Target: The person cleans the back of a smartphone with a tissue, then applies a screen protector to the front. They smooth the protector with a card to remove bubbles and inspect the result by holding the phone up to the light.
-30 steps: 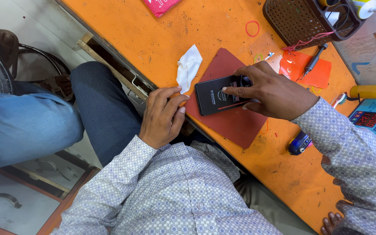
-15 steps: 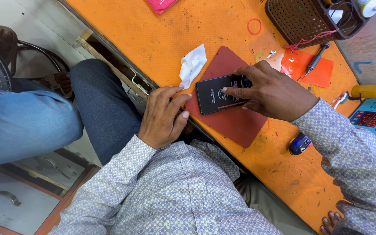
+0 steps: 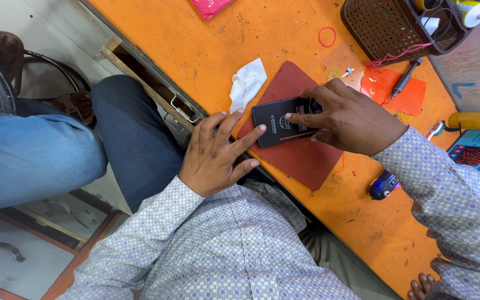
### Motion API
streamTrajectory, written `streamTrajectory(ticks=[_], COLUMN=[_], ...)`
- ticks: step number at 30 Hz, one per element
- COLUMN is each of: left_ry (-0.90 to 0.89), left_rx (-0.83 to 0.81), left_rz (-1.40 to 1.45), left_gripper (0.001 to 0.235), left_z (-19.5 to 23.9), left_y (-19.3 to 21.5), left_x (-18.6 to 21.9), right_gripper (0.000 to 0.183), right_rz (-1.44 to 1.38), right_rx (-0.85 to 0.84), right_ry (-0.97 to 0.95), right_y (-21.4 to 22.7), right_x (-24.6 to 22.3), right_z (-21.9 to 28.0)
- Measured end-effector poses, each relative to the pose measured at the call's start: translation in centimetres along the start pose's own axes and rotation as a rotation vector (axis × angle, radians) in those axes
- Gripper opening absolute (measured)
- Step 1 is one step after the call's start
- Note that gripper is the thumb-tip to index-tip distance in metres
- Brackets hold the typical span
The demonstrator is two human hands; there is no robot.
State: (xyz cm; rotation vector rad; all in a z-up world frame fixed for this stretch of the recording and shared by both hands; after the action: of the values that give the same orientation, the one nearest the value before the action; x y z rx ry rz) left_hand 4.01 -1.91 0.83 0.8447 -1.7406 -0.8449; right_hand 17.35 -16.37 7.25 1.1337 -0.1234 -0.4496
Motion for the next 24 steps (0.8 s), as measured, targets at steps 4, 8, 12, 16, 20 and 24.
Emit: streamTrajectory(ticks=[4,8,12,16,20,24], left_ry=[0.009,-0.019,-0.022,0.007,0.019,0.017], left_rx=[-0.009,-0.014,-0.014,0.005,-0.02,-0.01], left_rz=[-0.009,-0.009,0.006,0.027,0.02,0.007], left_gripper=[0.059,0.06,0.062,0.06,0.055,0.053], left_z=[-0.1,-0.4,-0.8,-1.2,-1.5,-1.8], left_y=[0.1,0.6,1.3,2.0,2.1,2.5], left_x=[0.1,0.3,0.7,0.9,1.1,1.4], right_gripper=[0.066,0.067,0.068,0.072,0.068,0.049], right_rz=[0.01,0.027,0.022,0.047,-0.267,-0.756], right_rx=[0.014,0.007,-0.008,0.089,0.385,0.413], right_ry=[0.022,0.019,0.022,0.058,-0.122,-0.802], right_y=[0.1,0.3,0.1,0.0,0.5,-4.9], right_x=[-0.2,-0.3,-0.4,0.1,3.2,7.6], right_z=[-0.1,-0.1,-0.4,0.4,3.8,7.9])
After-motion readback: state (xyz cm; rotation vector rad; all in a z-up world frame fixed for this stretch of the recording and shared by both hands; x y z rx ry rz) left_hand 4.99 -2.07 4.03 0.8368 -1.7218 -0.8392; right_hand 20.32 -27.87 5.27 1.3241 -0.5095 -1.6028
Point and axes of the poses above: each hand's wrist, its own z-axis away from the middle knuckle, its own y-axis out of the back of the hand, x = y × z, the point moved 8 cm from there along -z, towards the middle knuckle, and after that the axes turned 1 degree about -x, right-handed, at the moved point
